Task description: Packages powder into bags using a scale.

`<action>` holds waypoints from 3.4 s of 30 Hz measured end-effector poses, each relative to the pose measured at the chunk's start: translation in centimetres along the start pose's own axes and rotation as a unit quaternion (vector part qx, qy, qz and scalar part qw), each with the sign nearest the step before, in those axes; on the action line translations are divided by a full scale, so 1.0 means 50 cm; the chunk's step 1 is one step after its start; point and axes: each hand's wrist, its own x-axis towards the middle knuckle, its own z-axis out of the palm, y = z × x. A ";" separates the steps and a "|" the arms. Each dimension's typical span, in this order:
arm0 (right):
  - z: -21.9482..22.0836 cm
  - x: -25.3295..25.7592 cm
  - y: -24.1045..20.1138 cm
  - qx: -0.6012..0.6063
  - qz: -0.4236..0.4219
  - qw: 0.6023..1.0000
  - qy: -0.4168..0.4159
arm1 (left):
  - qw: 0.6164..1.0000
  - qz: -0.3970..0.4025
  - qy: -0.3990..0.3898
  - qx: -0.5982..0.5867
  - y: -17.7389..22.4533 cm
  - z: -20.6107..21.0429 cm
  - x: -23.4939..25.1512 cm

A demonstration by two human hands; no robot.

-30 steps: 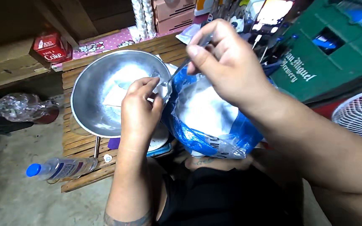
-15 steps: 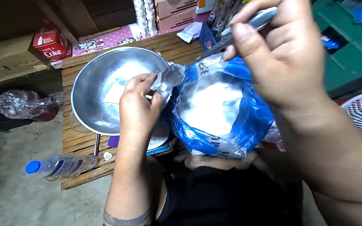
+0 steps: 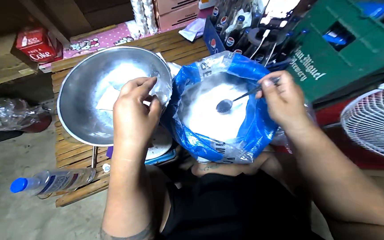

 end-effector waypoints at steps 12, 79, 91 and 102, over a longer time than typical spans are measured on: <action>0.094 -0.013 0.035 -0.094 -0.050 0.992 -0.061 | 1.000 0.009 0.002 0.011 0.000 0.002 -0.002; 0.025 0.090 -0.264 0.067 -0.344 0.936 -0.016 | 0.994 -0.034 0.060 -0.090 -0.009 -0.009 0.001; -0.020 -0.025 -0.054 -0.126 -0.136 0.983 0.002 | 1.000 0.006 -0.014 -0.015 -0.010 -0.007 -0.001; 0.084 -0.092 0.054 -0.179 -0.053 0.980 -0.066 | 0.997 0.012 -0.055 0.046 -0.007 0.000 -0.007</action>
